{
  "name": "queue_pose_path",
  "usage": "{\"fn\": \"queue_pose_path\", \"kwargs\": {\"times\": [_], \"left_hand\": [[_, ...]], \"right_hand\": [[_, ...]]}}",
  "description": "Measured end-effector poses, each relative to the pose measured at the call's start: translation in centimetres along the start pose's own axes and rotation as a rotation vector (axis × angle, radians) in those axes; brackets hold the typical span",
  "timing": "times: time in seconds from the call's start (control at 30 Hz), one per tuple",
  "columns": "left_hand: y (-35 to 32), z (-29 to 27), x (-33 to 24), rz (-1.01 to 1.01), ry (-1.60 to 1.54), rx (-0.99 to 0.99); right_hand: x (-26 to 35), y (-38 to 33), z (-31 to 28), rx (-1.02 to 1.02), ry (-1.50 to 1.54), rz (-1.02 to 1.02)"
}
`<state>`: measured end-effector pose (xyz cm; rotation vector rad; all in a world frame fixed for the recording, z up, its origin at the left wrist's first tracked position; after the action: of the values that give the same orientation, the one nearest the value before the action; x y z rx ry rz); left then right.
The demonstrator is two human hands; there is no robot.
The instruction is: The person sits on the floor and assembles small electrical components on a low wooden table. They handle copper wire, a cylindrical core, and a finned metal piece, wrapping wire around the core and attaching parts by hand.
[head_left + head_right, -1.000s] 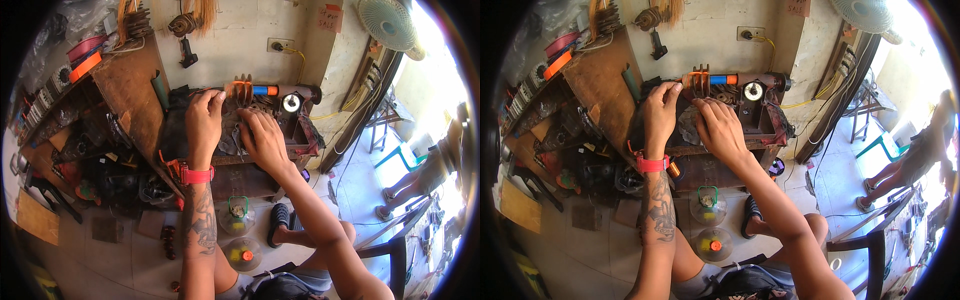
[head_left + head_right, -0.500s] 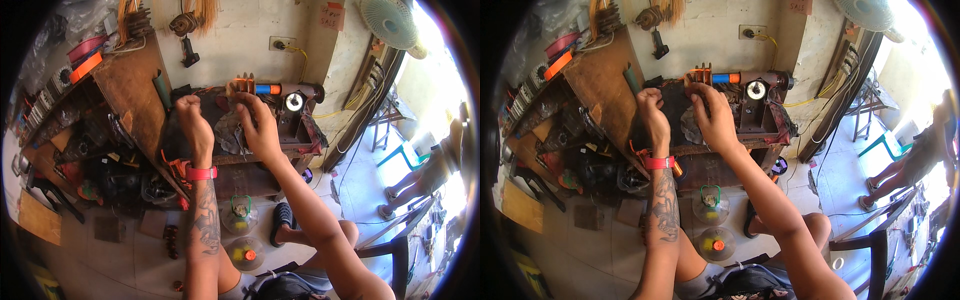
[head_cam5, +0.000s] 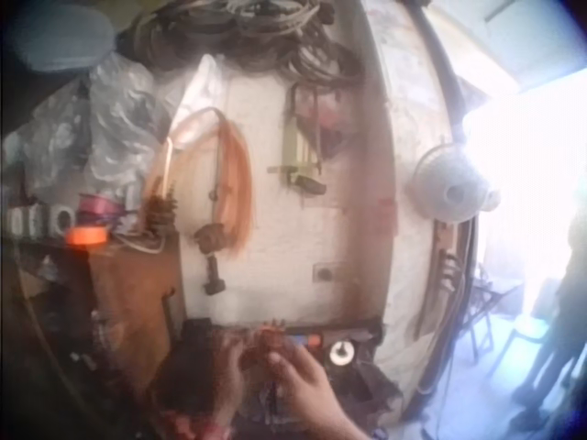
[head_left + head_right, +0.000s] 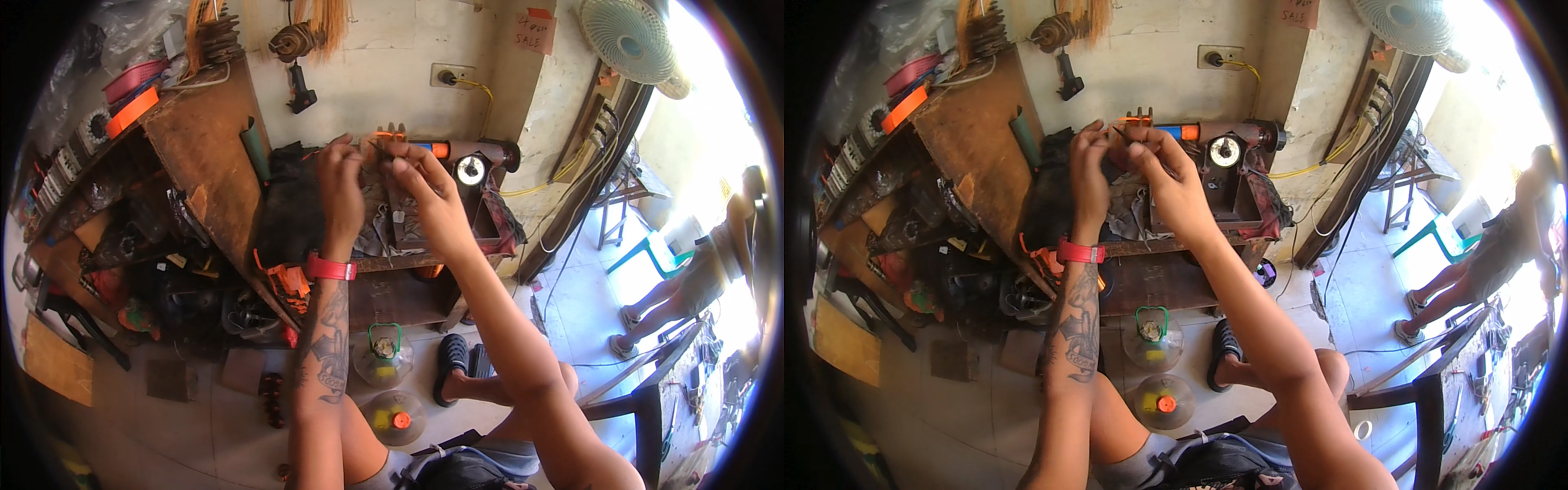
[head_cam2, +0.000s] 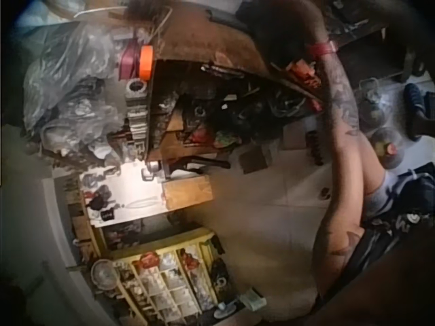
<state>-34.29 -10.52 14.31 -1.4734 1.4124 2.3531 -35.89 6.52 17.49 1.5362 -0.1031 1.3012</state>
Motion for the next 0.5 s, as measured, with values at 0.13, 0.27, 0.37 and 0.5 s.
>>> {"fn": "queue_pose_path", "kwargs": {"times": [0.13,0.27,0.37,0.5], "left_hand": [[1.4,-1.8,4.9,-0.644,-0.967,-0.229],[6.0,-5.8,2.4,-0.393,-1.46,-0.158],[9.3,-6.8,-2.9,-0.31,-0.892,0.453],[8.1,-6.0,-8.5,0.202,1.0,0.37]], "right_hand": [[2.9,-1.0,-1.9,-0.002,-0.068,-0.098],[4.6,3.6,-3.3,0.006,-0.75,-0.513],[2.9,7.1,-3.0,0.322,-0.949,-0.492],[2.0,6.9,-3.5,0.436,-0.861,-0.514]]}}
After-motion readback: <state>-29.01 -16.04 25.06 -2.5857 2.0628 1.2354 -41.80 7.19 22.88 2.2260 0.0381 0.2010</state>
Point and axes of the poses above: each hand's wrist, its own y-axis towards the middle knuckle, its own z-axis out of the palm, x = y × z, the point moved 4 cm from there along y, towards the middle knuckle, and after that the axes turned 9 degrees about -z, right-handed, at the moved point
